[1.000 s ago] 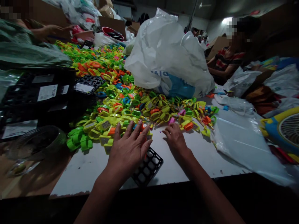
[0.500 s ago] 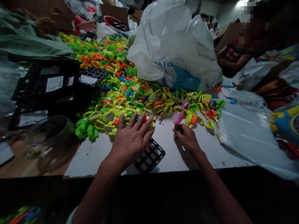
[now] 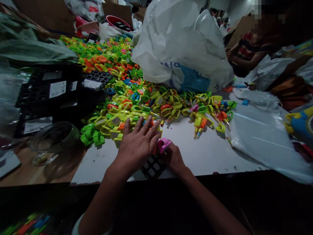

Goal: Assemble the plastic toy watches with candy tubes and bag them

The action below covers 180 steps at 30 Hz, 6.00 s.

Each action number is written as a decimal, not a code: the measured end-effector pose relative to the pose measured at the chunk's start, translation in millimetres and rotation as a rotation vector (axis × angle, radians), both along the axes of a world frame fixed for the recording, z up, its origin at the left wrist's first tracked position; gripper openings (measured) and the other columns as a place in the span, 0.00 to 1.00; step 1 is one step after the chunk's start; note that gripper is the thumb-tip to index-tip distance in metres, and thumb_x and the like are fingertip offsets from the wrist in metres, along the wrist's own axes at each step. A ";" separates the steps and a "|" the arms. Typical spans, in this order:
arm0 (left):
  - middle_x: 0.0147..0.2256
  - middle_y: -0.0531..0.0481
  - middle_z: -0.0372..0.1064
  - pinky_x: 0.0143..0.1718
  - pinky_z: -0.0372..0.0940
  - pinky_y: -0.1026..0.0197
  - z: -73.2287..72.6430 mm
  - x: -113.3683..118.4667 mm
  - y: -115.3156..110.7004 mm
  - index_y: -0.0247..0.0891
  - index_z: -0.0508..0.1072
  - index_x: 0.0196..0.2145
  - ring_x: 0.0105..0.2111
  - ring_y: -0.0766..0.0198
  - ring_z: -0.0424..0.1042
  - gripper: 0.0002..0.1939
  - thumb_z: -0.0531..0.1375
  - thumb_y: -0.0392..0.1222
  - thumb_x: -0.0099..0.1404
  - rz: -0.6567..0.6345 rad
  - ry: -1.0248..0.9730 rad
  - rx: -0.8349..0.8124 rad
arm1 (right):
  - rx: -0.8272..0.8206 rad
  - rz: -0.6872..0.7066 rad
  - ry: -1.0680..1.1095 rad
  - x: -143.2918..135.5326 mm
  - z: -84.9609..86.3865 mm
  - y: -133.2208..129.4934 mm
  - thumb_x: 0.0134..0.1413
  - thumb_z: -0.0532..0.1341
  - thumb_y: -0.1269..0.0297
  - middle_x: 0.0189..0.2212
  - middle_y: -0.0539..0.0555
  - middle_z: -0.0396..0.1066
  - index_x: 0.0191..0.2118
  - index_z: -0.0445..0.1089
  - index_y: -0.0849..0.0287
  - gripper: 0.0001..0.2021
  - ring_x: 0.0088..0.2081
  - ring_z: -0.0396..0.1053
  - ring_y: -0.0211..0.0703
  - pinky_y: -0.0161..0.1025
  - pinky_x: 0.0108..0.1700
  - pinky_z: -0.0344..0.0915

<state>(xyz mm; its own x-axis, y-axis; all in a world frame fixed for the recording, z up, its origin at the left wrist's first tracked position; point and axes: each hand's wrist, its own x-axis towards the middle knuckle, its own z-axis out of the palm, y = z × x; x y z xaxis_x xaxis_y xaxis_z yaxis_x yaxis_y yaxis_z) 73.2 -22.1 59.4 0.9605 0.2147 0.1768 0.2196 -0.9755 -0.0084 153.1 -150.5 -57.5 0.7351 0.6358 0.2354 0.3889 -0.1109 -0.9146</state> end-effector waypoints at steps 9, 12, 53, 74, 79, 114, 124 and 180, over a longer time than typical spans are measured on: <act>0.66 0.52 0.46 0.64 0.35 0.34 0.7 2.7 -0.4 0.54 0.44 0.65 0.66 0.49 0.45 0.27 0.41 0.55 0.70 -0.004 0.003 0.014 | -0.164 -0.049 -0.479 -5.1 -1.6 18.7 0.56 0.55 0.65 0.29 0.54 0.70 0.31 0.68 0.59 0.07 0.33 0.63 0.43 0.40 0.36 0.61; 0.66 0.51 0.46 0.63 0.36 0.32 1.4 4.0 -1.5 0.59 0.46 0.64 0.66 0.47 0.47 0.26 0.42 0.56 0.70 -0.001 0.000 0.053 | -0.199 -0.004 -0.442 -6.8 2.2 16.8 0.54 0.56 0.69 0.29 0.54 0.70 0.32 0.69 0.58 0.04 0.33 0.64 0.42 0.39 0.37 0.62; 0.67 0.48 0.45 0.64 0.36 0.33 0.7 6.3 -6.7 0.55 0.46 0.65 0.66 0.46 0.45 0.26 0.41 0.52 0.71 -0.025 0.007 0.060 | -0.030 0.210 -0.008 38.4 16.0 -1.7 0.51 0.58 0.65 0.29 0.48 0.73 0.32 0.70 0.58 0.05 0.28 0.65 0.36 0.32 0.31 0.61; 0.65 0.47 0.51 0.62 0.41 0.31 7.8 17.6 -0.2 0.57 0.52 0.63 0.65 0.45 0.48 0.25 0.42 0.56 0.70 -0.085 -0.023 -0.009 | -0.628 -0.638 -0.151 126.1 31.2 -120.3 0.50 0.62 0.58 0.27 0.56 0.70 0.31 0.68 0.60 0.09 0.31 0.68 0.47 0.42 0.34 0.61; 0.66 0.50 0.47 0.63 0.36 0.32 11.1 -8.7 7.4 0.55 0.52 0.63 0.67 0.49 0.42 0.26 0.40 0.58 0.70 -0.051 -0.011 -0.030 | -0.128 -0.177 0.445 38.6 32.3 -80.3 0.44 0.66 0.52 0.27 0.52 0.73 0.37 0.70 0.59 0.18 0.27 0.70 0.43 0.40 0.32 0.67; 0.67 0.57 0.43 0.66 0.35 0.40 5.0 -24.4 15.5 0.58 0.51 0.63 0.68 0.57 0.37 0.25 0.34 0.56 0.71 -0.057 0.037 -0.266 | -0.171 0.164 -0.242 -63.7 2.8 4.8 0.64 0.48 0.57 0.32 0.58 0.73 0.39 0.70 0.60 0.16 0.35 0.69 0.45 0.39 0.36 0.65; 0.66 0.52 0.49 0.63 0.41 0.38 -2.1 -18.7 16.7 0.57 0.55 0.62 0.66 0.50 0.45 0.26 0.43 0.60 0.68 -0.076 -0.044 -0.012 | -0.051 -0.158 -0.198 10.8 20.5 -39.1 0.59 0.53 0.65 0.38 0.54 0.71 0.43 0.69 0.56 0.10 0.40 0.68 0.41 0.39 0.44 0.66; 0.65 0.49 0.49 0.62 0.30 0.28 4.9 -19.5 -11.3 0.55 0.55 0.63 0.67 0.45 0.39 0.29 0.41 0.62 0.67 0.033 -0.046 -0.095 | -0.204 0.118 -0.193 -44.0 7.5 8.1 0.60 0.50 0.62 0.39 0.59 0.74 0.41 0.71 0.58 0.13 0.44 0.69 0.50 0.44 0.46 0.67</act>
<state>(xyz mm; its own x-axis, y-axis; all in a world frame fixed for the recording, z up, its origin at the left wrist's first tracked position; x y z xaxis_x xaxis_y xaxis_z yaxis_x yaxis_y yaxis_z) 53.8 -33.3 64.3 0.9439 0.2640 0.1983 0.2497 -0.9637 0.0946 109.1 -142.3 -50.0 0.6071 0.7628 0.2226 0.5747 -0.2281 -0.7859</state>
